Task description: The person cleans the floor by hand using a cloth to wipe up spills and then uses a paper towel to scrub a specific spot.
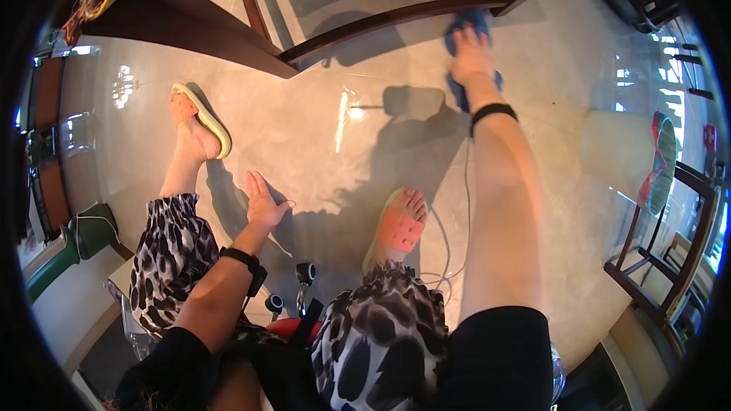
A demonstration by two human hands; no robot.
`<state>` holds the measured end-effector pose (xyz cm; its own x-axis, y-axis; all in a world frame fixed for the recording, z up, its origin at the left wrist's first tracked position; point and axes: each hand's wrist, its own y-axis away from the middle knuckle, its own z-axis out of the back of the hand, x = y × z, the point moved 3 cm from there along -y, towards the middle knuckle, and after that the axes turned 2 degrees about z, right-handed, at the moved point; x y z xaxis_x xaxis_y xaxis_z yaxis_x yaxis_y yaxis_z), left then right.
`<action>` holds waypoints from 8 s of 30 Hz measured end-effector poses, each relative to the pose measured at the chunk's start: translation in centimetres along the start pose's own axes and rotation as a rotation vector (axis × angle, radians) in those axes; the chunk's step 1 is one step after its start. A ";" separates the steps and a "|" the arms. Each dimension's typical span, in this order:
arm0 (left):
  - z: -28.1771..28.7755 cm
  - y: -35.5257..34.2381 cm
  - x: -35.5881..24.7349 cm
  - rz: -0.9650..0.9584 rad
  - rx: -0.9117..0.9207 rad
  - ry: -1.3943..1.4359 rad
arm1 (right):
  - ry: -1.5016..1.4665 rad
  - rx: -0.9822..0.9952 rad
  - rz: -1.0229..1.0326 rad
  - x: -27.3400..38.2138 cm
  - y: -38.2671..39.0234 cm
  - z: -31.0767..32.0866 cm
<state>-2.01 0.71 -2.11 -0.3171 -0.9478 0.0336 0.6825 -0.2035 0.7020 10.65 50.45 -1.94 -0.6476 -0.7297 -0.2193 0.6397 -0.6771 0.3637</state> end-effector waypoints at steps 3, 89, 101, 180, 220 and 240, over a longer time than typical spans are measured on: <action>0.2 -0.1 -1.1 0.008 0.026 0.038 | -0.150 -0.046 -0.114 -4.9 2.5 0.2; 43.6 -14.4 14.8 -0.230 -0.563 1.340 | -1.638 -0.630 0.278 14.9 8.6 12.9; 43.1 -11.2 8.0 -0.173 -0.701 1.150 | -1.567 -0.423 0.313 12.2 2.8 14.7; 16.3 -7.7 -29.7 -0.458 -0.232 -0.054 | 0.010 -0.153 1.250 27.2 -14.0 10.6; 15.2 -8.9 -29.5 -0.581 -0.422 -0.017 | -0.300 -0.242 0.076 2.2 -22.2 8.9; 16.3 -8.1 -29.3 -0.573 -0.343 0.026 | -0.245 -0.199 -0.281 -1.3 -26.6 9.7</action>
<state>-8.96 34.17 2.80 -0.6789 -0.6714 -0.2972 0.5830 -0.7390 0.3377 -9.57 70.30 -2.54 -0.8724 -0.4858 -0.0544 0.4758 -0.8694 0.1337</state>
